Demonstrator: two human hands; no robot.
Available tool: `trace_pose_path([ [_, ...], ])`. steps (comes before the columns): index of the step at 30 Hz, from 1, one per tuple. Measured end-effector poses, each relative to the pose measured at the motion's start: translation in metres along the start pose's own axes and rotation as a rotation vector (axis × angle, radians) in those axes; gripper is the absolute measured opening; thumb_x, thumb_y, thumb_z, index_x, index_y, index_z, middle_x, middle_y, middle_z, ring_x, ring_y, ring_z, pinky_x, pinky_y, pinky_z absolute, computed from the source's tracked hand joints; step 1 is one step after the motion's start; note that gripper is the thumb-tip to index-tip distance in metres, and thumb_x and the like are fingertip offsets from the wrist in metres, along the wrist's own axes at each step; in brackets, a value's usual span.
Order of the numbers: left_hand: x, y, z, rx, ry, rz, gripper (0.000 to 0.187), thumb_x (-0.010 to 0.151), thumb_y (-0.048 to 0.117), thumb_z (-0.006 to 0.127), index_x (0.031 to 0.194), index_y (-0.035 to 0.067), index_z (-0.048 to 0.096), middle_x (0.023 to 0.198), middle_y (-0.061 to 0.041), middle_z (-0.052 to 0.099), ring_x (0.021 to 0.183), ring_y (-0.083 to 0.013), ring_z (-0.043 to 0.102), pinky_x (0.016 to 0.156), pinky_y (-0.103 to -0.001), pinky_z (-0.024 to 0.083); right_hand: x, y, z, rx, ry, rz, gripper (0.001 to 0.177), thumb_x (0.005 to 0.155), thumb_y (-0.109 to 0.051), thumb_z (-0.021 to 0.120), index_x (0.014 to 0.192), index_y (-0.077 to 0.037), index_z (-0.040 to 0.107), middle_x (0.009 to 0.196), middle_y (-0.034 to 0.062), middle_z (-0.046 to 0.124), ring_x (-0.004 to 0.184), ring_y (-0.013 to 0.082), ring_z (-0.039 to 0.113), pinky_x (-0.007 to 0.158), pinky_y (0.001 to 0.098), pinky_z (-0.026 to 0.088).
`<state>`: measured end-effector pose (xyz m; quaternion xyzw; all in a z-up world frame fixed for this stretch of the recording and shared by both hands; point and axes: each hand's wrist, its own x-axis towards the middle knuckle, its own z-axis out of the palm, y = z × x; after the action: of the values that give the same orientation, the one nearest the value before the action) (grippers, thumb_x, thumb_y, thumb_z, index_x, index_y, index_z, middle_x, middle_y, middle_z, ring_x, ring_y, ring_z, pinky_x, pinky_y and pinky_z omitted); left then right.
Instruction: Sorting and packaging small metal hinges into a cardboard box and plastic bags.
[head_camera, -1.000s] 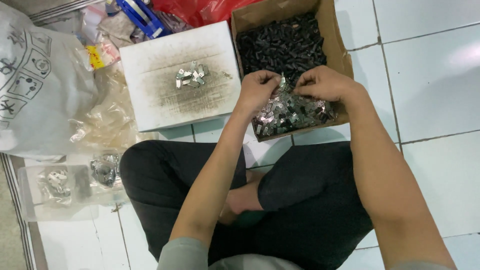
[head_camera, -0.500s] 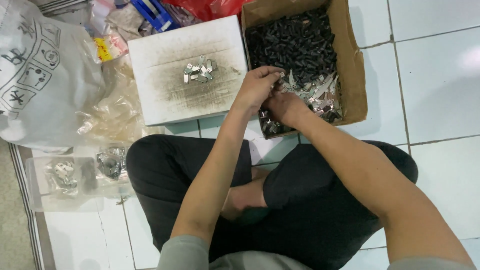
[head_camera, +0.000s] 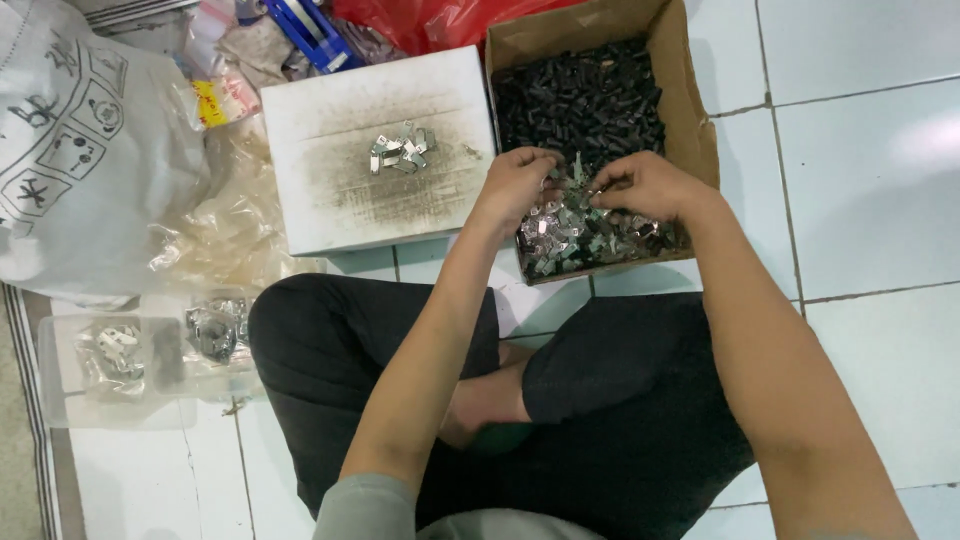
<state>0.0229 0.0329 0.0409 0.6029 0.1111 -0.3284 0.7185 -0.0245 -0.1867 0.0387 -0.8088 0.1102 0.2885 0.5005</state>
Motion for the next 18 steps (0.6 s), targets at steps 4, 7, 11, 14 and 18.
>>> trace_pose_path([
  [4,0.003,-0.006,0.009,0.076,-0.029,-0.044,0.035,0.096,0.016,0.063,0.123,-0.005,0.071,0.121,-0.030,0.064,0.103,-0.0342,0.072,0.081,-0.044,0.066,-0.026,-0.032,-0.009,0.117,-0.018,0.068,0.031,0.091,-0.014,0.080,0.114,0.004,0.074,0.102,0.0250,0.075,0.076,0.0293,0.074,0.060,0.0385,0.059],
  [7,-0.012,0.004,0.019,0.164,-0.061,-0.056,0.042,0.099,0.021,0.061,0.133,-0.004,0.066,0.133,-0.028,0.060,0.119,-0.0360,0.065,0.092,-0.047,0.061,-0.026,-0.032,-0.012,0.100,-0.006,0.083,0.031,0.088,-0.010,0.080,0.115,0.004,0.075,0.096,0.0283,0.074,0.076,0.0323,0.075,0.059,0.0361,0.060],
  [11,-0.027,0.018,0.027,-0.102,-0.115,-0.097,0.045,0.097,0.009,0.054,0.137,-0.011,0.059,0.145,-0.041,0.040,0.130,-0.0474,0.051,0.100,-0.056,0.054,-0.025,-0.027,-0.023,0.119,0.029,0.067,0.032,0.087,-0.010,0.080,0.117,0.002,0.075,0.092,0.0262,0.075,0.073,0.0301,0.075,0.059,0.0361,0.061],
  [14,-0.039,0.030,0.031,-0.201,-0.161,-0.106,0.050,0.097,0.005,0.049,0.143,-0.015,0.051,0.152,-0.048,0.026,0.139,-0.0578,0.037,0.107,-0.064,0.043,-0.031,-0.034,-0.025,0.184,0.045,0.031,0.032,0.087,-0.007,0.080,0.117,0.004,0.073,0.096,0.0263,0.075,0.076,0.0310,0.075,0.059,0.0366,0.062],
  [18,-0.004,-0.014,0.023,-0.217,-0.159,-0.069,0.047,0.094,-0.003,0.058,0.139,-0.017,0.053,0.138,-0.049,0.042,0.131,-0.0529,0.050,0.102,-0.061,0.050,-0.028,-0.032,-0.022,0.227,0.043,-0.046,0.032,0.089,0.000,0.076,0.119,0.009,0.069,0.103,0.0289,0.073,0.083,0.0338,0.076,0.064,0.0397,0.064],
])
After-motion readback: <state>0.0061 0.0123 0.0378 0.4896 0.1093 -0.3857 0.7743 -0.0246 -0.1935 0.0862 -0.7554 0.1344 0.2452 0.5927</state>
